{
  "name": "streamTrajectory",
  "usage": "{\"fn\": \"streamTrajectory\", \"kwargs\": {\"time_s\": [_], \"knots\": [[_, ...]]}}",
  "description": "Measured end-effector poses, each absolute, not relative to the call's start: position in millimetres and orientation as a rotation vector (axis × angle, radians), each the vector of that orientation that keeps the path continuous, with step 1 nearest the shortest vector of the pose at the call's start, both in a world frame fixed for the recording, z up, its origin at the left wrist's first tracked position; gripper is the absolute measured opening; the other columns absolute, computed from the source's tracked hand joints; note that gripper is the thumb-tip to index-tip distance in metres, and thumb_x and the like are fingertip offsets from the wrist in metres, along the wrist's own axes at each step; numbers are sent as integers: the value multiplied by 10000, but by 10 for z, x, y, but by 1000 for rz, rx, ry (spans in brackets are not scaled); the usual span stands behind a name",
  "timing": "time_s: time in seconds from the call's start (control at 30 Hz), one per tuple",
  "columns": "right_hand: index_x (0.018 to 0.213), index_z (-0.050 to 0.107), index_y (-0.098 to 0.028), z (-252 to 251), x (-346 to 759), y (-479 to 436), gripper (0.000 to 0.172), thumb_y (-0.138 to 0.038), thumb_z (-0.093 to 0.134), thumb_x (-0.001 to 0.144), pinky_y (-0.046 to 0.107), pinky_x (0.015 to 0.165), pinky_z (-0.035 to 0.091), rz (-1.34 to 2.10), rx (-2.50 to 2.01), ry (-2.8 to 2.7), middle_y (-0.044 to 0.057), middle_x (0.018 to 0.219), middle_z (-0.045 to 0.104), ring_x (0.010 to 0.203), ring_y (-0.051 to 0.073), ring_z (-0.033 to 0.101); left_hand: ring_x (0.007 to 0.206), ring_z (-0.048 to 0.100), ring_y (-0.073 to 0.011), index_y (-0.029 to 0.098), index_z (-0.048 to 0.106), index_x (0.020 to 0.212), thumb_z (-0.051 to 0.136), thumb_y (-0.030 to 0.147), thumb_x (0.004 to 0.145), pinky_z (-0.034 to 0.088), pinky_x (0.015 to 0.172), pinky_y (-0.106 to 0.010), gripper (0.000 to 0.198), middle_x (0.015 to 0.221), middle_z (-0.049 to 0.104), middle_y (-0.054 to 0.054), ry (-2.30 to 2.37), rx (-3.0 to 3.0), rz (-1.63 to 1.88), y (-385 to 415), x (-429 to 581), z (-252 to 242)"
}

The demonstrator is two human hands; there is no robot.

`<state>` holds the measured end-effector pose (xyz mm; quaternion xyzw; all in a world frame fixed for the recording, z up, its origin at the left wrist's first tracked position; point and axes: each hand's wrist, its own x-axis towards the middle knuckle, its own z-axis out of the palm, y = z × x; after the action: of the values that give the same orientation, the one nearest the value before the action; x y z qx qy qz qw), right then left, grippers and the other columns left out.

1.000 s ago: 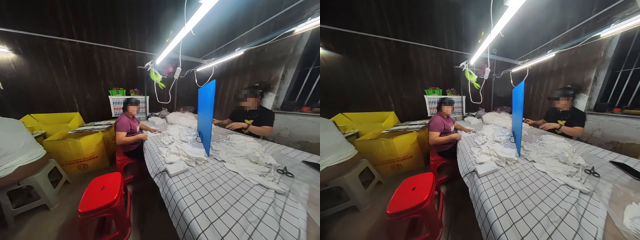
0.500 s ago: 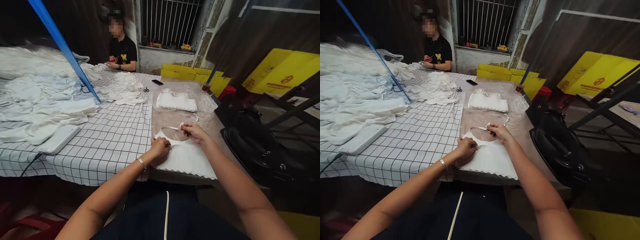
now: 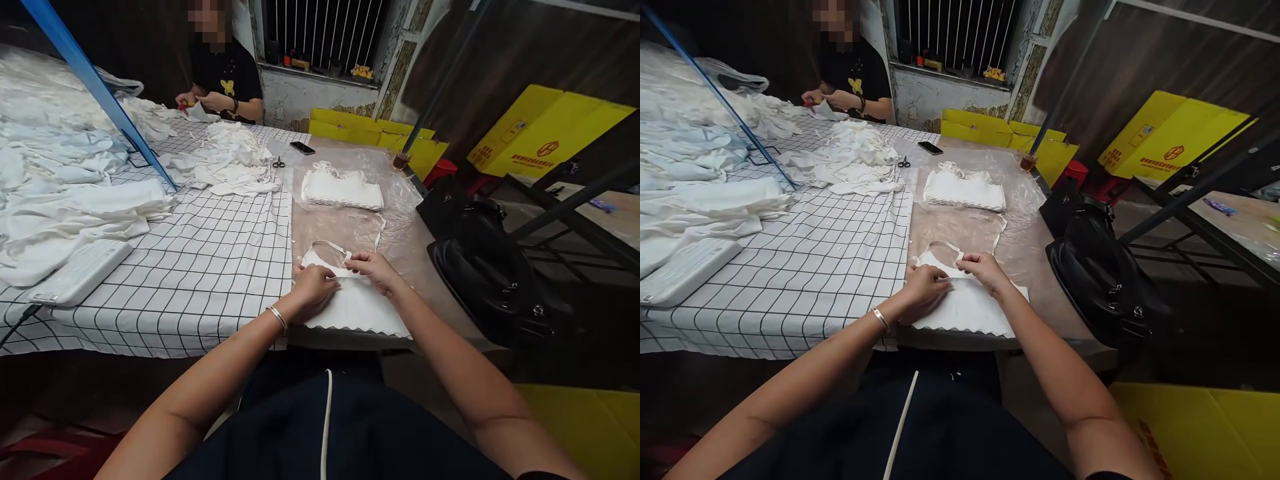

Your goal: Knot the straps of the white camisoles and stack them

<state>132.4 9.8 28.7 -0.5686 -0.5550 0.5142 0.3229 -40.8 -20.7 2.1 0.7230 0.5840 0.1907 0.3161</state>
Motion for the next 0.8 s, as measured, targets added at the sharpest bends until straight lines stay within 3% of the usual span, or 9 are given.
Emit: {"fn": "streamTrajectory", "kwargs": {"time_s": [0.2,0.37,0.8], "knots": [[659,639,-179,277,1335,84,304,-428,771,545,294,659,358,1352,-1513,-1379,18,680,652,672,145,527,905,613,-267,201,772,882,627,356,841,192,1028,-500,216,869,749,-85,1479,1915,532,-206,-325,33],[691,643,-175,210,1335,14,345,-451,785,541,287,682,375,1379,-1457,-1417,-14,682,607,685,138,511,1029,541,-292,200,760,827,630,338,837,204,1007,-533,190,974,700,-85,1478,1914,626,-193,-318,-13],[658,629,-180,-88,1266,-64,294,-450,730,598,271,624,385,1132,-1409,-1499,-21,647,558,623,128,474,980,535,-239,179,714,695,650,300,834,225,998,-496,195,836,653,-35,1478,1803,704,-182,-316,-79]]}}
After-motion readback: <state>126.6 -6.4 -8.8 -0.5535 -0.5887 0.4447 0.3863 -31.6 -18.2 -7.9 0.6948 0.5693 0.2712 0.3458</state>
